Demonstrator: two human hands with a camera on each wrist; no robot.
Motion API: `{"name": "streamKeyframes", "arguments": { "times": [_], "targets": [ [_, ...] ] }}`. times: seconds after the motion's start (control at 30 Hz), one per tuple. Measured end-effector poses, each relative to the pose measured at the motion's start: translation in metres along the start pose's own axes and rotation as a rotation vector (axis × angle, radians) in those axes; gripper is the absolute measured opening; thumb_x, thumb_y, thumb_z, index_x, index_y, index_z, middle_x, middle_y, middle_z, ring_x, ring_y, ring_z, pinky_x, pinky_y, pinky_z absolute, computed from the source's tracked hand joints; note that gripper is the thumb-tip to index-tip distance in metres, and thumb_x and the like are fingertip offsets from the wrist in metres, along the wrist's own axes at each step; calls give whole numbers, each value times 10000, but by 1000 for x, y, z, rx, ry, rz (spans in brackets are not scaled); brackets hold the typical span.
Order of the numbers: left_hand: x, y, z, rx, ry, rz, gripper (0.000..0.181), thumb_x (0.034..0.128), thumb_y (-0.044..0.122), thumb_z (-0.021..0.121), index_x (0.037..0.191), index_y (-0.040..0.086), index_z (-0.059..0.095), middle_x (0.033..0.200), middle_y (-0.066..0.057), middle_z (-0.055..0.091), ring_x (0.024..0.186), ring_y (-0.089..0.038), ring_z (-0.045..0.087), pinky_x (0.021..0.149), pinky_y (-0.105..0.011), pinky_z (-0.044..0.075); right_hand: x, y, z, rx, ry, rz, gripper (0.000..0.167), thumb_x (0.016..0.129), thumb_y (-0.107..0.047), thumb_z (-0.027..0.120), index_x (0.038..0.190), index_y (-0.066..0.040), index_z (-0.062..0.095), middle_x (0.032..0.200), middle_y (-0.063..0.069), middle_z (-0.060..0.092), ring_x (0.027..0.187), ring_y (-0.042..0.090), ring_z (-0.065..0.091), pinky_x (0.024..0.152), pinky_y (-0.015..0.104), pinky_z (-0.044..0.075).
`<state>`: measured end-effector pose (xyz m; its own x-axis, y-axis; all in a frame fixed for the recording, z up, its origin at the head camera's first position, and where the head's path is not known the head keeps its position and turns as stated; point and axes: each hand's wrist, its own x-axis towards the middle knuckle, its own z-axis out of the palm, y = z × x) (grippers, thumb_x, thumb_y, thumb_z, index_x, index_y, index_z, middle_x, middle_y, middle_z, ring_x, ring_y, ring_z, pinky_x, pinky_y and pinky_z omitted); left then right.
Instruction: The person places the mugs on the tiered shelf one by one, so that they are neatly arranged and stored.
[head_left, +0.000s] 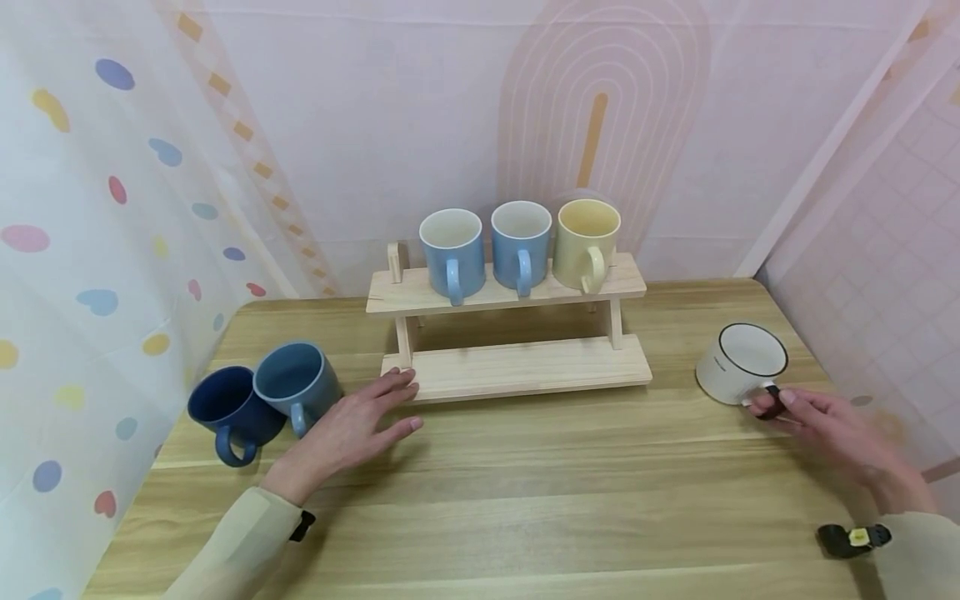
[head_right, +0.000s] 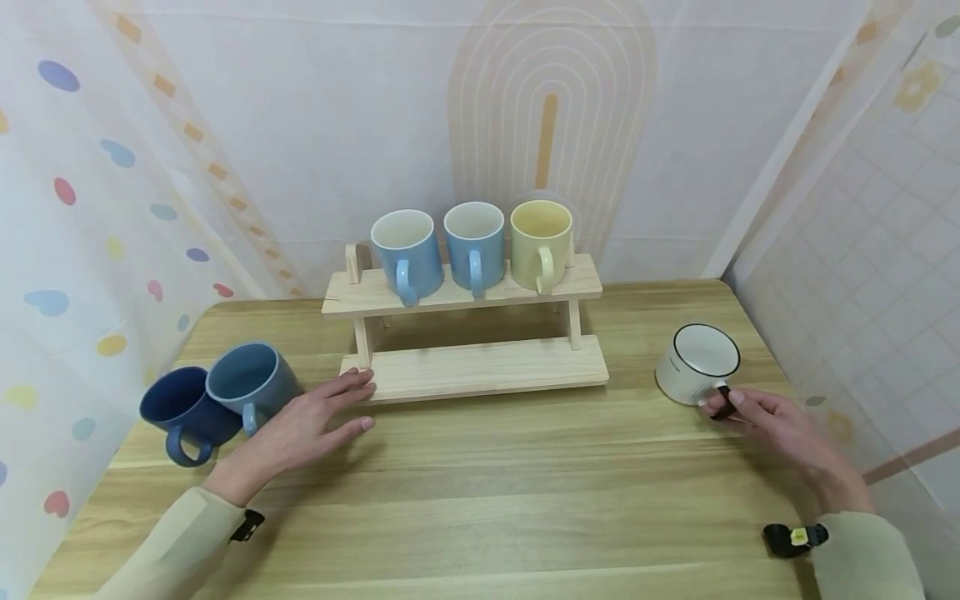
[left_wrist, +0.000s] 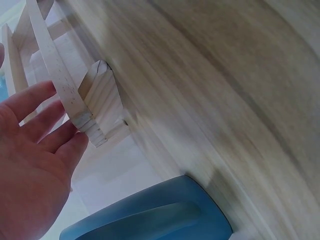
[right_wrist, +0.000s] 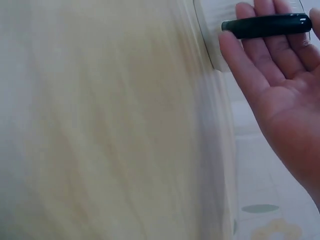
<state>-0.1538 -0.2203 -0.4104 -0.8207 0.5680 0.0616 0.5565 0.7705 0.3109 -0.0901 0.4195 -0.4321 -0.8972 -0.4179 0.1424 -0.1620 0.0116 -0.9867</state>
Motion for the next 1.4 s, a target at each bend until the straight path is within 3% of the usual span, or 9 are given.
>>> {"name": "streamKeyframes", "arguments": {
  "times": [0.1,0.37,0.73,1.07,1.4],
  "targets": [
    [0,0,0,0,-1,-1,637,1025,531,591,1442,50,609,1600,-120,449,1484,-365,393,1140,-581,397,1,2,2,134,-20,-19,436,1109,68,226,1216,109,647,1182,56,724,1175,115,676,998,241,530],
    [0,0,-1,-7,-12,-12,650,1027,549,575,1452,58,601,1607,-116,441,1484,-368,391,1133,-589,403,2,1,15,196,90,-26,399,1114,48,276,1111,97,673,1086,59,737,1107,112,700,972,233,543],
    [0,1,-2,-8,-16,-21,645,1025,544,580,1448,57,605,1601,-121,448,1485,-367,391,1138,-589,396,3,-17,48,-3,243,-22,340,1107,20,383,1067,94,712,1040,22,765,1081,59,704,951,184,532],
    [1,0,-2,-11,-14,-24,633,1028,538,579,1447,64,608,1601,-117,450,1480,-367,399,1139,-590,394,14,-33,83,116,289,-117,346,1093,60,382,1050,81,725,1008,55,761,1003,147,748,938,261,566],
    [0,0,-1,-18,-10,-27,641,1027,551,574,1446,67,610,1599,-115,453,1485,-362,392,1141,-593,390,25,-46,108,109,348,-137,301,1090,47,417,1039,127,702,980,69,757,1009,163,750,920,294,580]
  ]
}}
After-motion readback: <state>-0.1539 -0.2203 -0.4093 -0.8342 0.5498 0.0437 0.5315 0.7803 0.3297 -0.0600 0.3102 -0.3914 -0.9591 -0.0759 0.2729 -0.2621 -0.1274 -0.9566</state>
